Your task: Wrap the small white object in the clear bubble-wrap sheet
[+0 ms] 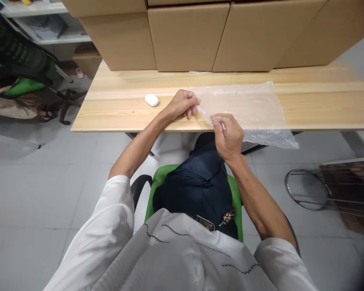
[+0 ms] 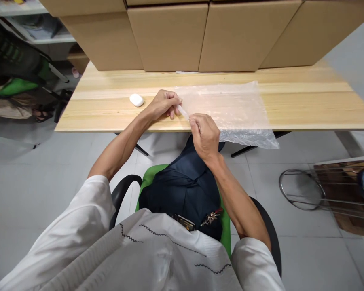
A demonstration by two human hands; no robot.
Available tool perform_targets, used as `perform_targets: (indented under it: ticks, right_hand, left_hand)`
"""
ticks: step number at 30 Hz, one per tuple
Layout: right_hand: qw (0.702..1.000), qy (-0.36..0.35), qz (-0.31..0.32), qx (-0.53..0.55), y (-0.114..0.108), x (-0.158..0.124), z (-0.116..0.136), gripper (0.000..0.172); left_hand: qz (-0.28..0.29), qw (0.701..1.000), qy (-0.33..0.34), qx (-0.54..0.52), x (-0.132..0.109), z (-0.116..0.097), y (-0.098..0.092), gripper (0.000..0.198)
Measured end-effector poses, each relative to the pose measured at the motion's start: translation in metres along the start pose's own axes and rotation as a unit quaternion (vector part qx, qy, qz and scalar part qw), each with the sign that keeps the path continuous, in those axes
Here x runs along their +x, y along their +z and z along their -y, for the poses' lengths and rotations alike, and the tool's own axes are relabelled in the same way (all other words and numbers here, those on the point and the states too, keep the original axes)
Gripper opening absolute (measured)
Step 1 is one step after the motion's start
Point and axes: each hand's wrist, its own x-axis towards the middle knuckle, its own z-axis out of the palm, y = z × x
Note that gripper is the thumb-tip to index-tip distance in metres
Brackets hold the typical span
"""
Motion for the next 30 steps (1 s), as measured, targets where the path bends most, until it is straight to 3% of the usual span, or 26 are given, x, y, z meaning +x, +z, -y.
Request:
perform_targets:
  ticks: [8, 13, 19, 24, 30]
  right_hand:
    - [0.996, 0.067, -0.036, 0.048, -0.008, 0.01, 0.0, 0.05]
    - [0.988, 0.107, -0.049, 0.101, -0.009, 0.016, -0.006, 0.053]
    - [0.983, 0.133, -0.045, 0.119, -0.008, 0.02, -0.012, 0.061]
    - [0.979, 0.144, -0.026, 0.14, -0.005, 0.021, -0.013, 0.067]
    - [0.978, 0.145, -0.035, 0.145, -0.003, 0.019, -0.016, 0.077]
  left_hand:
    - [-0.004, 1.0, -0.011, 0.017, -0.007, -0.009, 0.006, 0.025]
    - [-0.014, 0.999, -0.005, 0.028, -0.01, -0.009, 0.003, 0.048]
    - [-0.009, 0.999, 0.03, 0.014, -0.036, -0.007, -0.004, 0.056]
    - [0.017, 0.999, 0.027, -0.004, -0.055, -0.005, 0.006, 0.065]
    - [0.083, 0.996, 0.011, 0.004, -0.06, -0.015, 0.026, 0.045]
